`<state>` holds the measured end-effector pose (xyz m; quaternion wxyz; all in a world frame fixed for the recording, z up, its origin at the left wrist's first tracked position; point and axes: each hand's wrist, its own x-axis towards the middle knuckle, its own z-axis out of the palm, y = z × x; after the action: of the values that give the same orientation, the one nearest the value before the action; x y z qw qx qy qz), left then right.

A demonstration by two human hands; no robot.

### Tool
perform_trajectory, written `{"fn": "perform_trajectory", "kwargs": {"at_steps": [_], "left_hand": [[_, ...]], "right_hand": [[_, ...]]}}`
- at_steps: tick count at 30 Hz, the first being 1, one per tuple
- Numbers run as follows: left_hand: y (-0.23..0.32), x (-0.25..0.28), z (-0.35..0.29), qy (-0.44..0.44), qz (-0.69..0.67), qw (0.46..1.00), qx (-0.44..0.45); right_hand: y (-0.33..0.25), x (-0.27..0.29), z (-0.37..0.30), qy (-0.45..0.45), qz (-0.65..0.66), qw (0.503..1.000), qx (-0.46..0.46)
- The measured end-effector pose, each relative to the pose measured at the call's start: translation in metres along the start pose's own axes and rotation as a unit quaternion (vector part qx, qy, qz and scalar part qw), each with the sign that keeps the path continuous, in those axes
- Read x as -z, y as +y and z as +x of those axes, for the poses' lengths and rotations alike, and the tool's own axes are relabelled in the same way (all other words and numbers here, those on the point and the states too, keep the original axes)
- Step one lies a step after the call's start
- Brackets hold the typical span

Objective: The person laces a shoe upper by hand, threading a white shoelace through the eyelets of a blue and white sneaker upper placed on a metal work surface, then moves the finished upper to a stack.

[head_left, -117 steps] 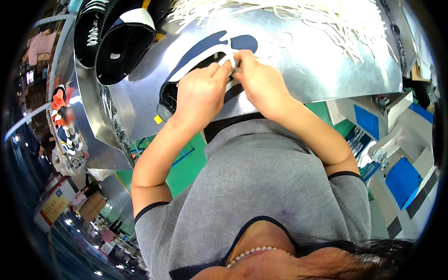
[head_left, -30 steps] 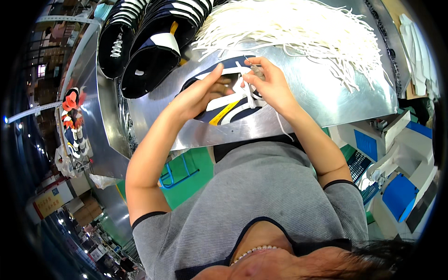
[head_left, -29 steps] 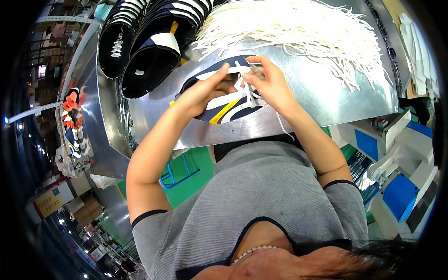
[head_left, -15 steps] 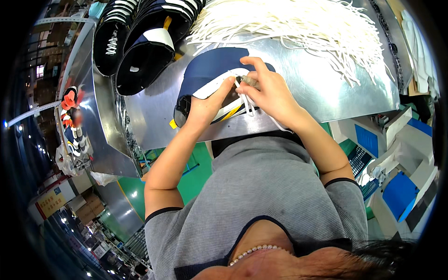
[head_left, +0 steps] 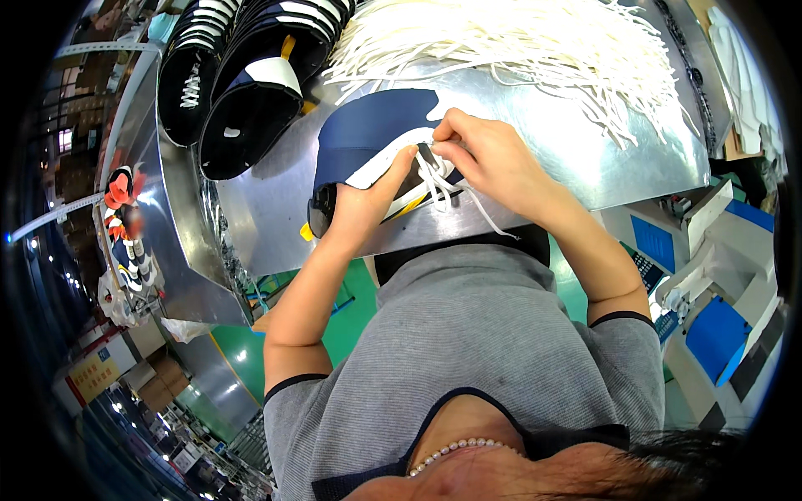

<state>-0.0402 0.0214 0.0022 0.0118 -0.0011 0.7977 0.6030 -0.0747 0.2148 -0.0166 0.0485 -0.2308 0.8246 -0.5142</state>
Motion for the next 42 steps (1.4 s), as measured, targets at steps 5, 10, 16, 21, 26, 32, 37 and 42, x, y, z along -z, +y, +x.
{"fn": "perform_trajectory", "kwargs": {"at_steps": [5,10,16,21,26,32,37,42], "left_hand": [[-0.009,0.002,-0.015,-0.085,0.106,0.991,-0.003],[-0.018,0.005,-0.019,-0.121,0.065,0.989,0.062],[-0.004,0.028,0.004,-0.163,0.011,0.956,0.242],[0.003,0.031,0.002,-0.146,-0.148,0.941,0.267],[-0.003,0.019,0.01,-0.041,-0.043,0.94,0.337],[0.008,0.028,0.009,-0.092,-0.126,0.917,0.367],[0.063,0.112,-0.038,-0.079,-0.426,0.898,0.075],[0.087,0.125,-0.073,0.029,-0.36,0.919,-0.16]], "right_hand": [[-0.006,-0.005,0.001,-0.065,-0.036,0.997,-0.031],[-0.011,-0.015,0.008,-0.129,-0.055,0.986,-0.092],[-0.02,0.032,0.011,-0.074,-0.064,0.986,-0.138],[0.023,-0.039,0.007,0.121,0.007,0.993,0.013],[0.016,-0.046,0.007,0.094,0.027,0.995,-0.005],[0.018,-0.052,0.011,0.109,-0.038,0.993,-0.013],[0.026,-0.059,0.018,0.144,-0.086,0.985,-0.046],[0.017,-0.058,0.02,0.136,-0.096,0.982,-0.087]]}}
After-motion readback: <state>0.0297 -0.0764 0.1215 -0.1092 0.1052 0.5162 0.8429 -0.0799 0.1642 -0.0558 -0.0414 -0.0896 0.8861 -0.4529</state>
